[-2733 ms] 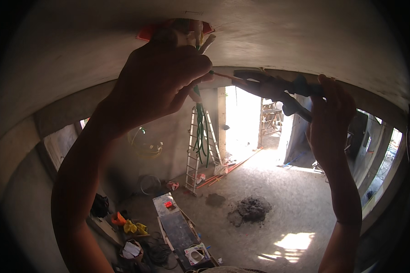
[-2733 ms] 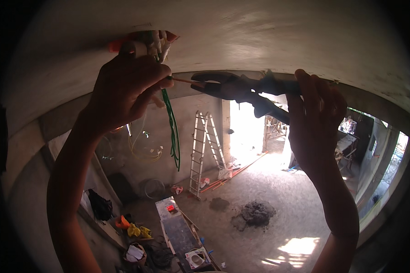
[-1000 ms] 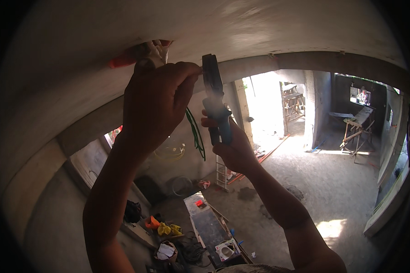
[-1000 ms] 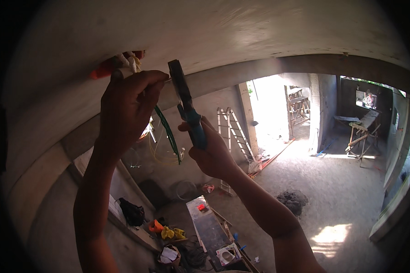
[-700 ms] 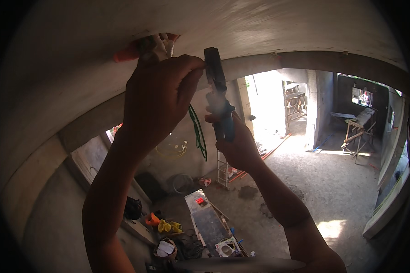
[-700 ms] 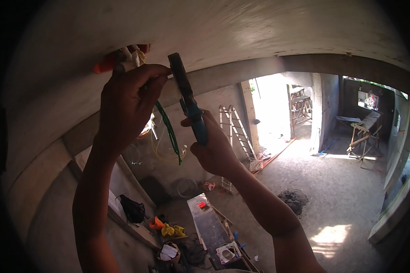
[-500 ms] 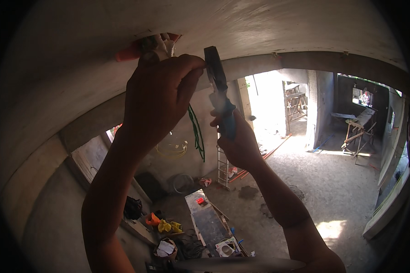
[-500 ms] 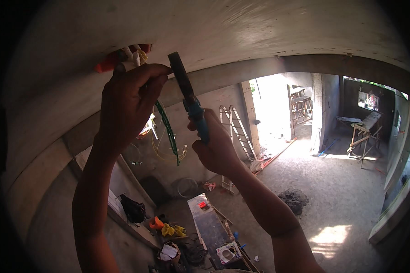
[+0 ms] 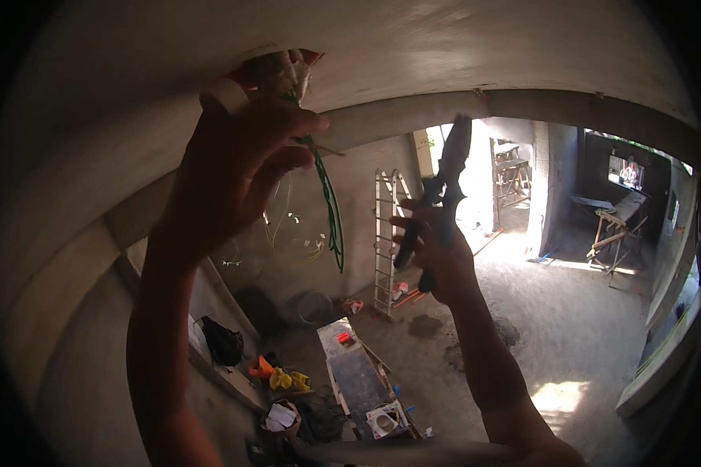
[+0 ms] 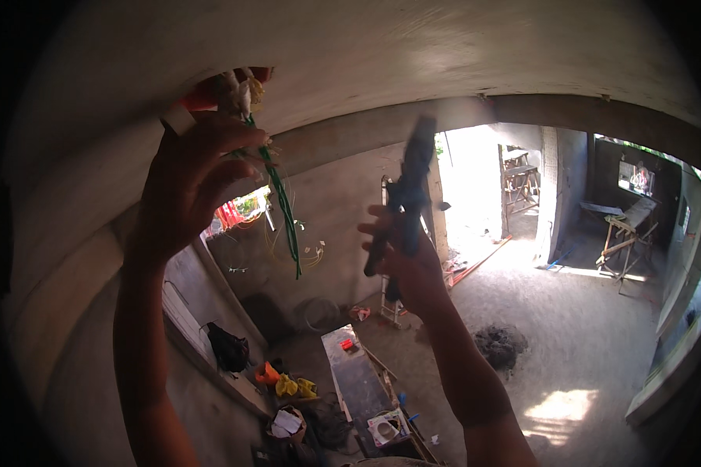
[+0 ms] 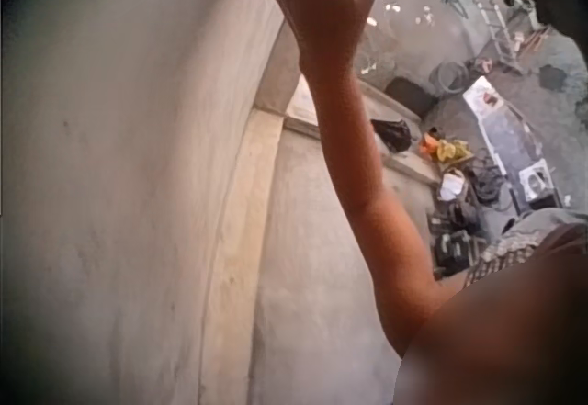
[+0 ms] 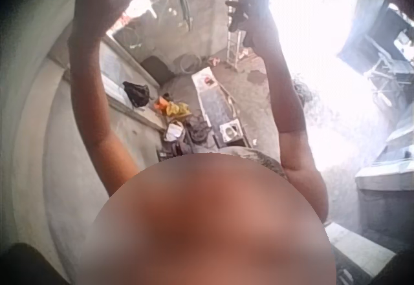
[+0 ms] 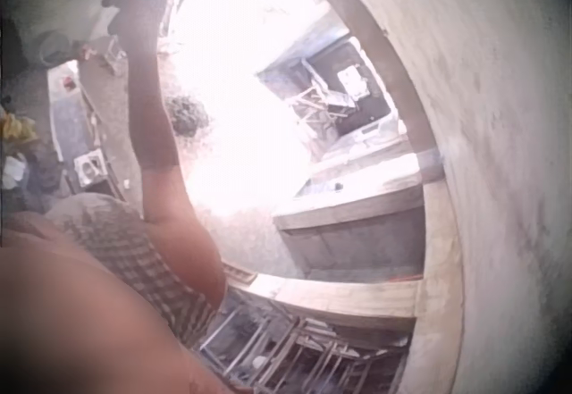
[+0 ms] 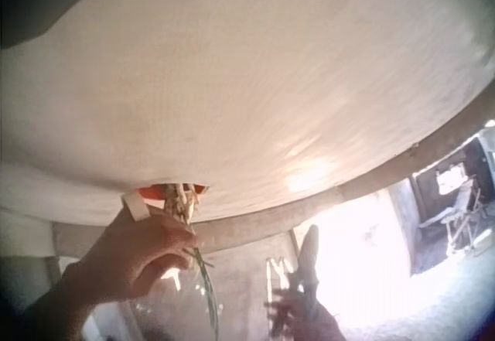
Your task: The person strips insulation from ceiling wires using a knife and pliers, then twists the exposed conductors together by hand. The person works on multiple wires in sequence, cutting and twisting them to prepare for electrical connection.
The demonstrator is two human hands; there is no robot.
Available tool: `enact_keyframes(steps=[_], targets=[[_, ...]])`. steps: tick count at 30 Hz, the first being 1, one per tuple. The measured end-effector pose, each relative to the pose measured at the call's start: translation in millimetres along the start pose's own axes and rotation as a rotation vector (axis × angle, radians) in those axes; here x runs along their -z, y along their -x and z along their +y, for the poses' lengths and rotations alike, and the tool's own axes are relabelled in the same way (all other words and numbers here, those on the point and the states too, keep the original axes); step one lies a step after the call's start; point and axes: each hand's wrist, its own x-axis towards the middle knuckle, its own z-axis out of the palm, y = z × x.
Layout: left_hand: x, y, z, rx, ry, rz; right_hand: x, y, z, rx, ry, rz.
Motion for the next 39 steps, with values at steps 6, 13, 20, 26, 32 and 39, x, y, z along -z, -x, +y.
enact_keyframes(steps=[6,13,20,26,32,39], targets=[[1.0,6.2,-17.1,0.004,0.09,0.004,121.0,153.6,87.3,-0.565,-0.131,0.036],[-13.8,-3.6,-8.7,0.107,0.179,-0.01,358.6,463.4,246.4,-1.623,0.058,0.455],[-25.5,-8.3,-12.9,0.043,0.177,0.09,452.3,626.8,121.3,-1.71,0.45,1.127],[-27.7,-5.8,-15.1,0.08,0.161,0.085,419.7,621.3,69.1,-1.737,0.727,1.022],[-32.3,-8.7,-15.4,0.06,0.16,0.096,383.9,590.0,64.6,-1.56,1.282,0.551],[-22.2,-9.8,-18.3,0.001,0.118,0.06,271.1,298.1,37.3,-0.265,1.717,-0.083]])
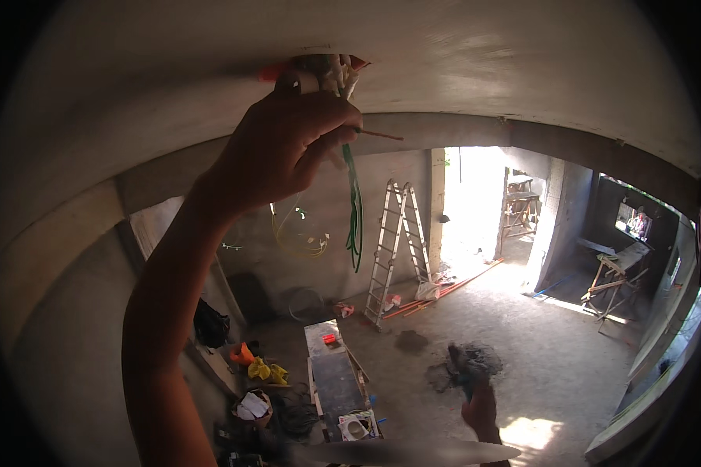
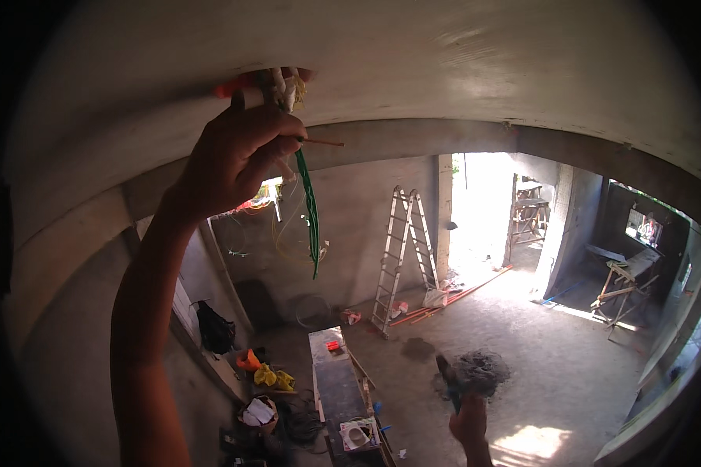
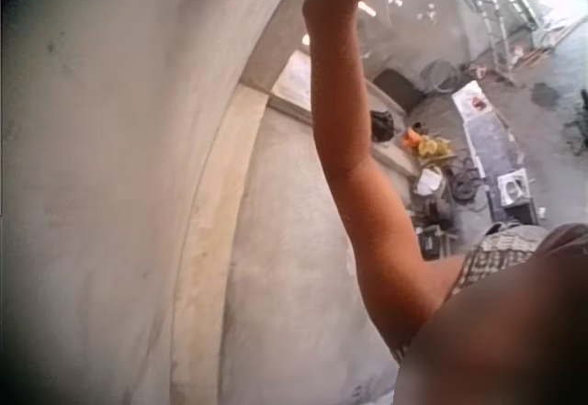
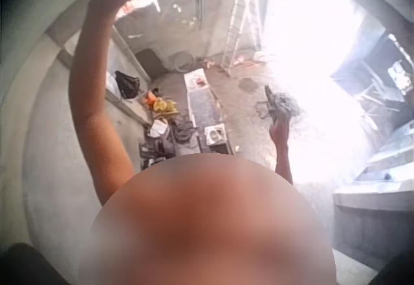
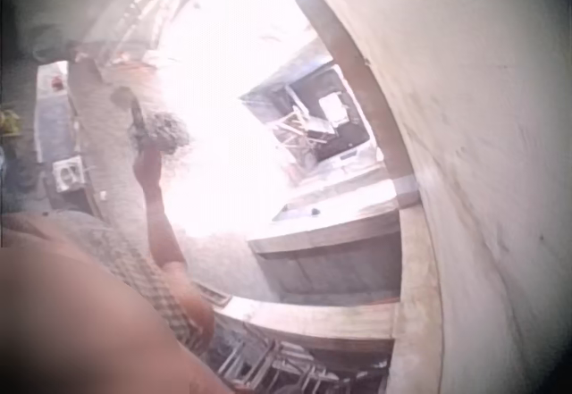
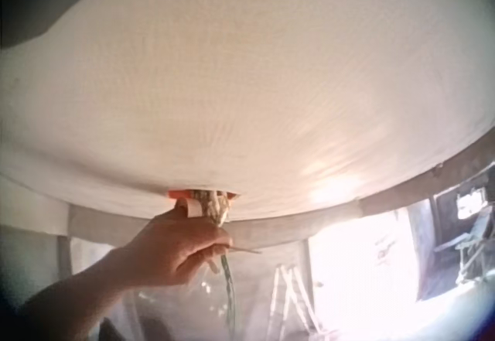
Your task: The person strips insulation from ceiling wires using a knife and pliers, then twists the exposed conductors together by hand. The person works on multiple wires in sequence, cutting and twisting them to prepare for electrical connection.
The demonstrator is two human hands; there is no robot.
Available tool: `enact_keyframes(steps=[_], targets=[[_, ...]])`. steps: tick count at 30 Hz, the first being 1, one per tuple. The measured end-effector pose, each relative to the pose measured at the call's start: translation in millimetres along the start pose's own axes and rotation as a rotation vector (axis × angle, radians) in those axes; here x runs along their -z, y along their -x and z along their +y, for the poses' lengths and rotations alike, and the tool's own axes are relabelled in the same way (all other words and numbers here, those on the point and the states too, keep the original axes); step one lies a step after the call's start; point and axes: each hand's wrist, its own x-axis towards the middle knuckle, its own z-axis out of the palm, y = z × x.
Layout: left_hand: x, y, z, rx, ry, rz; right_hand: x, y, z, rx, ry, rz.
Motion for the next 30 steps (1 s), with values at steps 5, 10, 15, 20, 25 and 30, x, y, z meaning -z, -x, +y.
enact_keyframes(steps=[5,10,15,20,25,30], targets=[[6.7,-3.9,-0.1,0.064,0.096,-0.047,159.8,-168.2,-118.2,0.294,0.445,0.479],[14.5,-8.0,-3.7,0.102,0.145,-0.117,260.9,-247.9,-203.7,0.483,0.794,0.987],[17.0,-7.1,-6.5,0.083,0.154,-0.114,299.4,-267.2,-247.5,0.573,0.868,1.185],[16.0,-7.1,-9.7,0.025,0.151,-0.099,313.8,-273.9,-260.8,0.725,0.917,1.281],[15.6,-7.9,-12.0,0.038,0.207,-0.079,323.5,-274.8,-260.6,0.793,0.908,1.224],[12.6,-4.2,-17.7,-0.065,0.061,-0.05,327.4,-258.9,-266.4,0.819,0.757,0.881]])
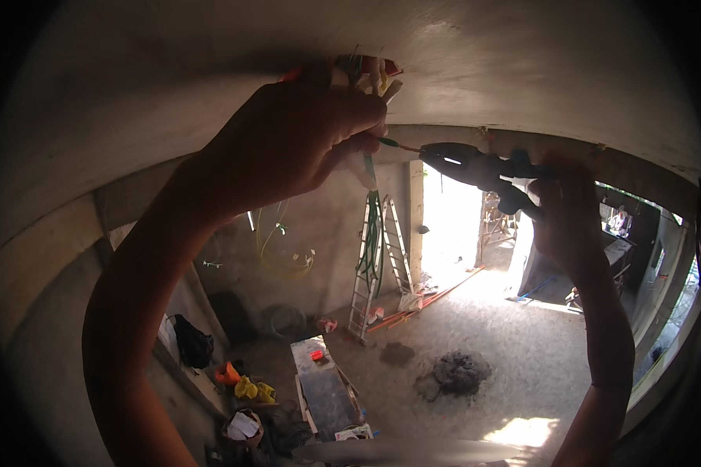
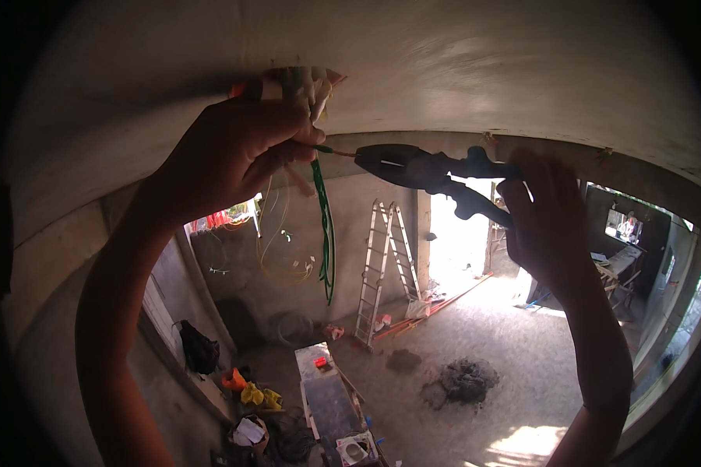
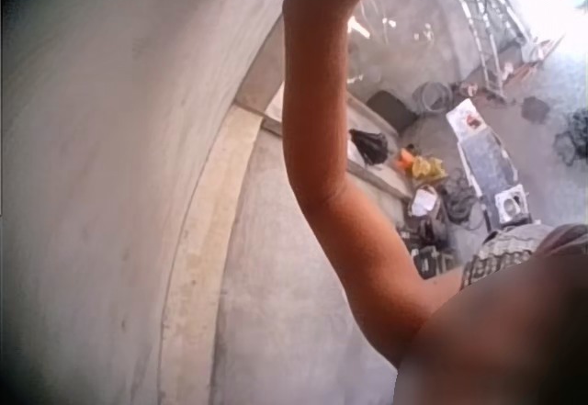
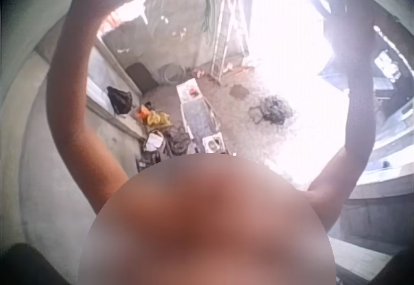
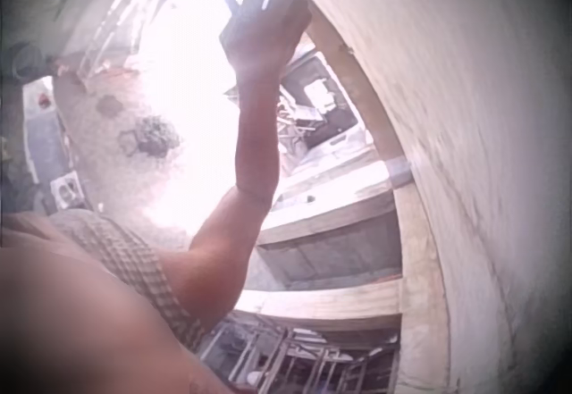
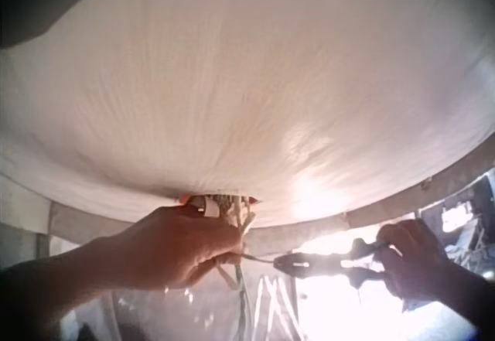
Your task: The person strips insulation from ceiling wires using a knife and pliers, then twists the exposed conductors together by hand. The person works on multiple wires in sequence, cutting and twisting them to prepare for electrical connection.
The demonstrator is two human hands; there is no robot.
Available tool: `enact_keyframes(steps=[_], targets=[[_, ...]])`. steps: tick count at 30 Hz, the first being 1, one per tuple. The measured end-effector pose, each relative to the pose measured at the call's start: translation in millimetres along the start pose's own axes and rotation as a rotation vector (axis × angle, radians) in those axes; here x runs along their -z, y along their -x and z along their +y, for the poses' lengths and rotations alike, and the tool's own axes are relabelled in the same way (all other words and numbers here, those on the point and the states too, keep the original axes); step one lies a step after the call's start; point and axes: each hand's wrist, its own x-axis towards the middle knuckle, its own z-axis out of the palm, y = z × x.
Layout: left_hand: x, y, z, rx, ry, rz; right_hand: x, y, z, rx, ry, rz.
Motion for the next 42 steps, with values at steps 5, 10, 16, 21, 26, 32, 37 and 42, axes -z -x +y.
enact_keyframes(steps=[5,10,16,21,26,32,37,42], targets=[[-15.1,3.5,-5.8,-0.11,-0.276,0.002,10.2,8.0,-20.4,-0.349,-1.074,-0.688],[-11.3,1.6,-9.3,-0.192,-0.359,-0.016,2.3,9.5,-9.9,-0.372,-1.257,-0.934],[-3.0,-9.1,-2.3,-0.018,-0.048,0.0,-24.3,28.6,-17.2,-0.164,-0.519,-0.168],[-9.3,-15.2,9.2,0.126,0.215,0.074,-57.4,42.7,-61.3,-0.644,-0.827,-0.044],[-19.1,-15.6,12.3,0.184,0.359,0.23,-81.2,25.1,-99.6,-0.646,-1.0,0.016],[-20.2,-12.9,9.8,0.157,0.309,0.217,-78.2,-5.8,-121.8,-0.657,-1.066,0.081],[-20.0,-13.8,8.8,0.112,0.254,0.237,-74.0,-14.2,-126.2,-0.731,-1.156,0.093],[-21.0,-12.7,8.6,0.126,0.288,0.22,-80.1,-12.2,-126.9,-0.68,-1.119,0.116]])
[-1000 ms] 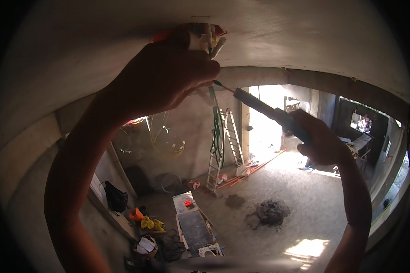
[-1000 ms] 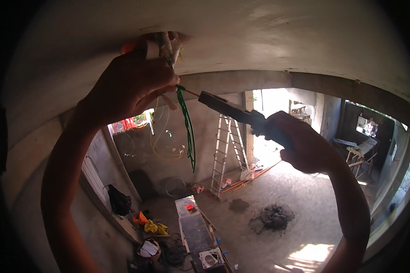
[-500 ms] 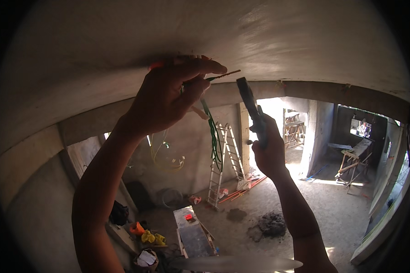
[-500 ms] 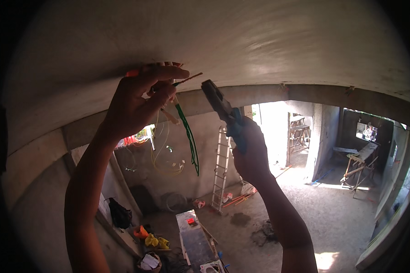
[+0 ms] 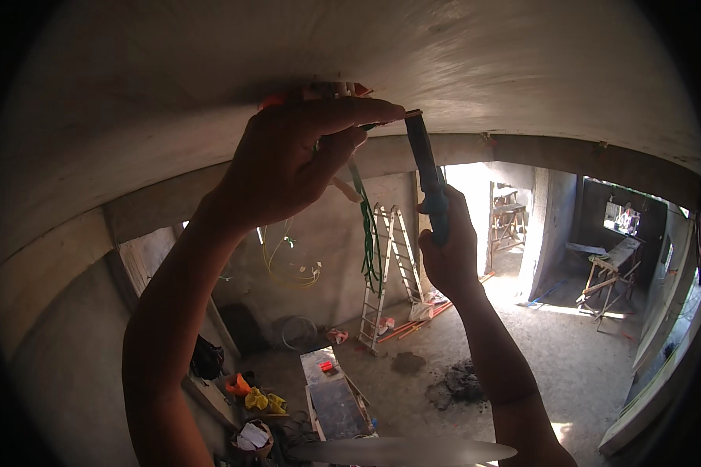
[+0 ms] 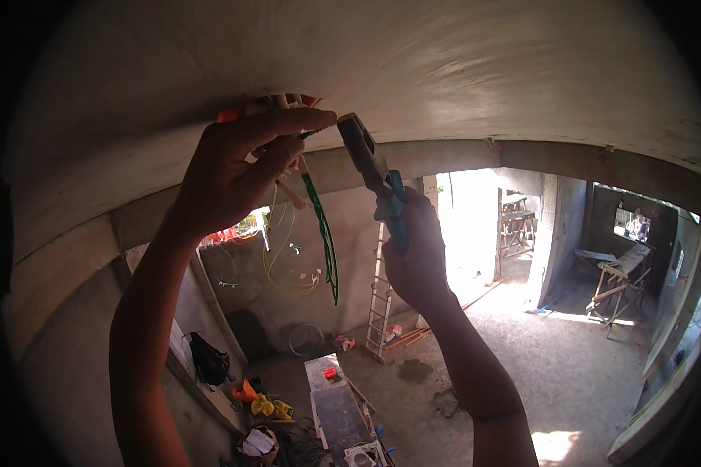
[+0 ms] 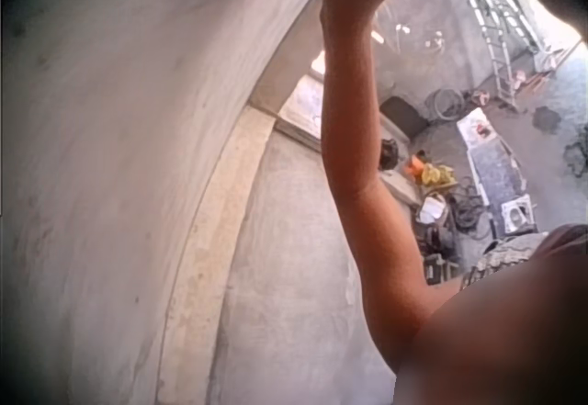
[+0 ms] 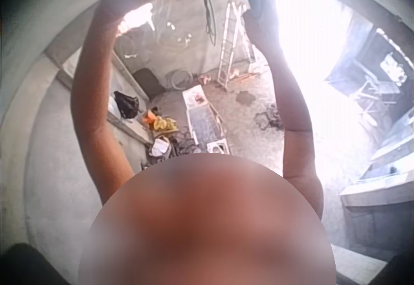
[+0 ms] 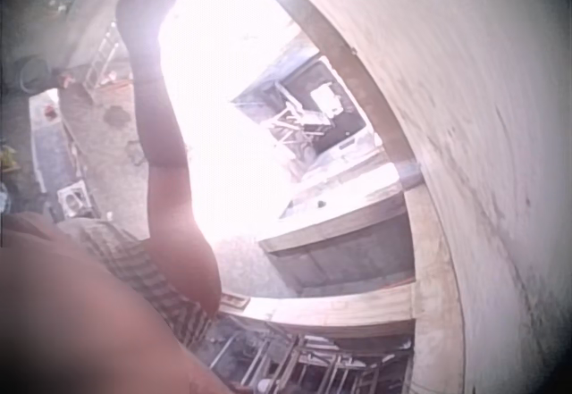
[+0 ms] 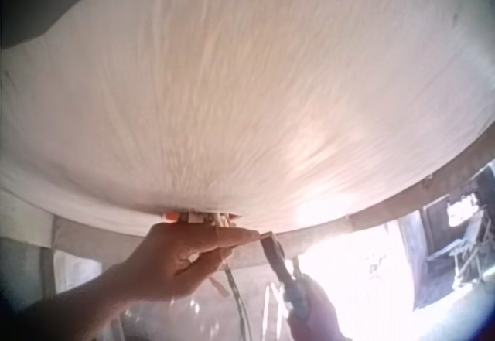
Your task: The person strips insulation from ceiling wires using a knife and pliers, then twists the exposed conductors together by hand. The person works on multiple wires in sequence, cutting and twisting them to prepare for electrical connection.
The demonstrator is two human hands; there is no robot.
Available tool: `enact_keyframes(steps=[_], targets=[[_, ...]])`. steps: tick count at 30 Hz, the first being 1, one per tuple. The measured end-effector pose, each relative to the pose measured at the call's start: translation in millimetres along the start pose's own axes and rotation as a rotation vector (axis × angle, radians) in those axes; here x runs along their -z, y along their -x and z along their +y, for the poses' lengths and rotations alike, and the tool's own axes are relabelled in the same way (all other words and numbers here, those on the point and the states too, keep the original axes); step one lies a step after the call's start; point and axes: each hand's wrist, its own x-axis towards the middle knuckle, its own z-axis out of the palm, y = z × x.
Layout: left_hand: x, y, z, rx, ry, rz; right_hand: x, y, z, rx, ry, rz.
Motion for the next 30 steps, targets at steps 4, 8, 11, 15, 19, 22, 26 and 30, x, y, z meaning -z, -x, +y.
enact_keyframes(steps=[4,8,11,15,19,22,26,30], targets=[[-0.5,1.0,1.5,-0.01,-0.035,-0.006,0.6,3.5,2.4,-0.028,0.02,-0.002],[0.3,-0.1,6.1,0.053,-0.037,-0.037,5.5,7.8,-0.3,-0.099,-0.039,-0.041],[6.5,-0.6,10.1,0.084,-0.024,-0.11,12.0,8.7,0.6,-0.229,-0.213,-0.195],[18.0,2.1,11.9,0.13,0.025,-0.21,22.4,5.1,13.3,-0.21,-0.469,-0.432],[22.9,3.4,4.9,0.171,0.191,-0.247,22.7,-1.6,30.6,-0.144,-0.689,-0.757],[28.6,2.8,-1.9,0.075,0.18,-0.408,14.6,-8.5,36.2,-0.046,-0.969,-0.962],[30.4,5.8,-2.8,0.022,0.064,-0.389,22.7,-9.4,28.6,-0.094,-0.818,-0.91],[23.7,13.0,3.0,0.01,-0.041,-0.305,56.3,11.1,13.4,-0.227,-0.235,-0.711]])
